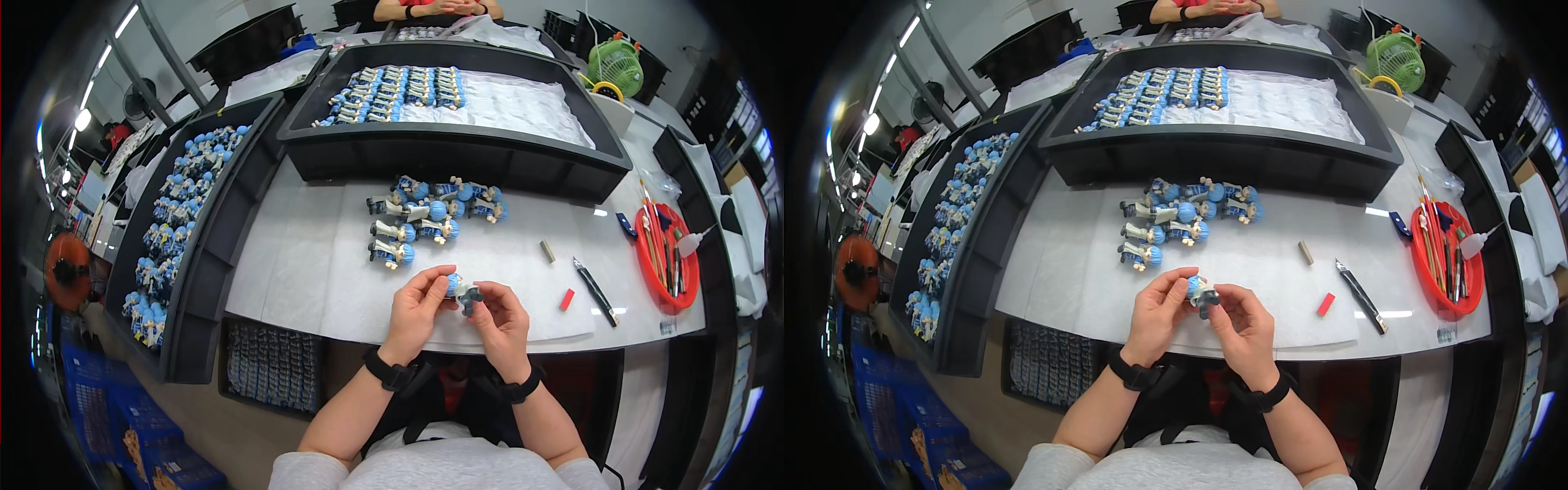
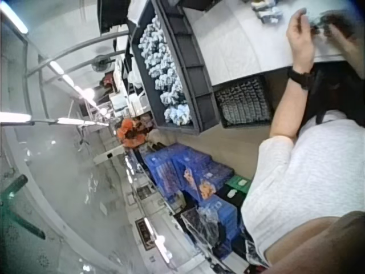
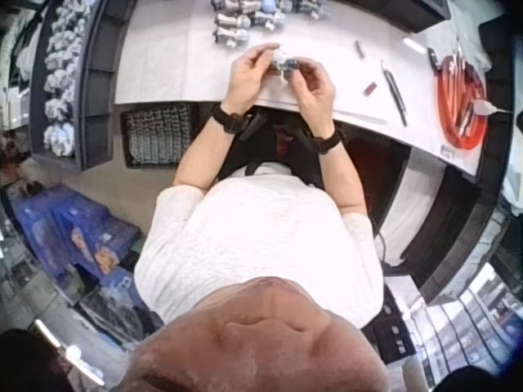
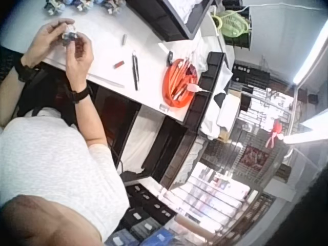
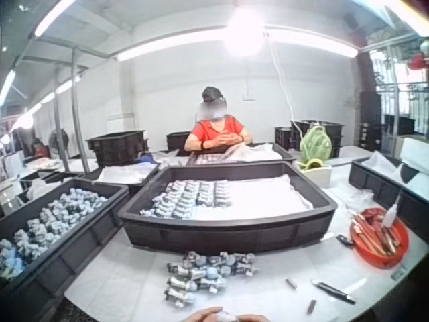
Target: The person is preparing trays and assembling small toy figurines in a factory setting.
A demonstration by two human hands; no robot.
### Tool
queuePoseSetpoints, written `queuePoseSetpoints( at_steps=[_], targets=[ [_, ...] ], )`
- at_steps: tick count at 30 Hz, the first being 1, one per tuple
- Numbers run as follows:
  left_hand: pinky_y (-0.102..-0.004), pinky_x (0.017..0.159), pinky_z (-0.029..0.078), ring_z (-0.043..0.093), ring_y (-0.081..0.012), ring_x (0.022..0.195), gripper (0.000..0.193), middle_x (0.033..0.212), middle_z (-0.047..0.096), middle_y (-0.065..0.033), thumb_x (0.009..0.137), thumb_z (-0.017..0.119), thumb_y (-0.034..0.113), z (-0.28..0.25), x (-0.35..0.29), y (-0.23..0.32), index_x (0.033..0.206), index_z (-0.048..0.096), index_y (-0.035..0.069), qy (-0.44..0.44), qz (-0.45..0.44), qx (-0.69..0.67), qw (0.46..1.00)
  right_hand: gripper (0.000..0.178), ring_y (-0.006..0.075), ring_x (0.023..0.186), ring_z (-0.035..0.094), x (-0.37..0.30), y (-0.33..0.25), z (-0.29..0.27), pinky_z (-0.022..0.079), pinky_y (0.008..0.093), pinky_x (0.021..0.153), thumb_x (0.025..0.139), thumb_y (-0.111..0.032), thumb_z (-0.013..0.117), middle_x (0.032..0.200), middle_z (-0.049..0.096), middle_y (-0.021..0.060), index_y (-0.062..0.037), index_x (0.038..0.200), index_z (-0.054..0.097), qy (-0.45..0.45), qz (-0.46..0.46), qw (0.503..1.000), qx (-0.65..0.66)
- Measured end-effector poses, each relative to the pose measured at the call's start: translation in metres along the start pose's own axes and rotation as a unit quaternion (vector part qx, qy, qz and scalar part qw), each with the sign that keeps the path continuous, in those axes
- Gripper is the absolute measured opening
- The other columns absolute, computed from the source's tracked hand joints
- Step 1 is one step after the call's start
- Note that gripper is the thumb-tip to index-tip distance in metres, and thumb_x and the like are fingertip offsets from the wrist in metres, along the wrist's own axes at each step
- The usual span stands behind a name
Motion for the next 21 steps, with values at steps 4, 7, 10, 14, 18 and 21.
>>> queuePoseSetpoints(
  at_steps=[4,7,10,14,18,21],
  targets=[
    [-0.0245,0.078,0.045,0.054,-0.0116,0.090,0.022,0.105,0.057,-0.0075,0.087,0.047,0.007,-0.003,-0.003,0.010,0.108,0.051,0.000,0.016,0.059,0.000,0.998,0.029,0.0108,0.074,0.053,0.001,0.005,-0.007,0.045,0.0223,0.068,0.086,-0.011,0.042,0.088,0.054,0.0069,0.0034,0.108,0.051,-0.012,0.034,0.997,0.061],
    [-0.0250,0.081,0.043,0.054,-0.0138,0.092,0.025,0.105,0.056,-0.0113,0.084,0.049,0.001,0.010,-0.006,0.020,0.108,0.050,-0.003,-0.014,0.106,0.006,0.994,0.027,0.0102,0.069,0.054,0.006,-0.007,-0.009,0.047,0.0226,0.061,0.079,-0.010,0.059,0.087,0.057,0.0073,0.0007,0.103,0.055,-0.024,-0.024,0.995,-0.098],
    [-0.0288,0.085,0.041,0.054,-0.0177,0.094,0.032,0.107,0.055,-0.0115,0.078,0.056,-0.002,0.005,-0.009,0.018,0.109,0.050,-0.002,-0.026,0.120,0.040,0.992,0.025,0.0156,0.069,0.058,0.002,-0.019,-0.010,0.047,0.0253,0.061,0.078,-0.010,0.060,0.084,0.060,0.0118,0.0011,0.100,0.057,-0.068,-0.069,0.982,-0.162],
    [-0.0278,0.081,0.042,0.052,-0.0180,0.093,0.036,0.110,0.053,-0.0128,0.081,0.059,0.013,0.013,-0.011,0.018,0.113,0.047,-0.001,-0.063,0.123,0.058,0.989,0.024,0.0148,0.073,0.059,-0.020,-0.044,-0.046,0.048,0.0258,0.067,0.078,-0.005,0.060,0.084,0.062,0.0112,0.0007,0.101,0.057,-0.099,-0.018,0.993,-0.064],
    [-0.0240,0.079,0.041,0.049,-0.0143,0.092,0.033,0.110,0.050,-0.0112,0.087,0.050,0.012,0.013,-0.007,0.009,0.117,0.044,0.000,-0.064,0.092,0.087,0.990,0.024,0.0119,0.078,0.059,-0.073,-0.103,-0.167,0.048,0.0244,0.070,0.077,0.000,0.060,0.087,0.061,0.0079,0.0004,0.101,0.056,0.093,-0.076,0.992,-0.028],
    [-0.0340,0.087,0.041,0.052,-0.0238,0.097,0.029,0.107,0.053,-0.0156,0.087,0.047,0.004,0.010,-0.011,0.013,0.115,0.045,-0.003,-0.091,0.100,0.097,0.986,0.028,0.0111,0.084,0.057,-0.125,-0.114,-0.289,0.048,0.0251,0.074,0.076,0.004,0.059,0.093,0.059,0.0060,-0.0003,0.103,0.055,0.303,-0.127,0.944,-0.021]
  ],
)
Point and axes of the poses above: each hand's wrist, its own x-axis towards the middle knuckle, its own z-axis out of the palm, y = z × x, the point moved 9 cm from there along x, towards the middle knuckle
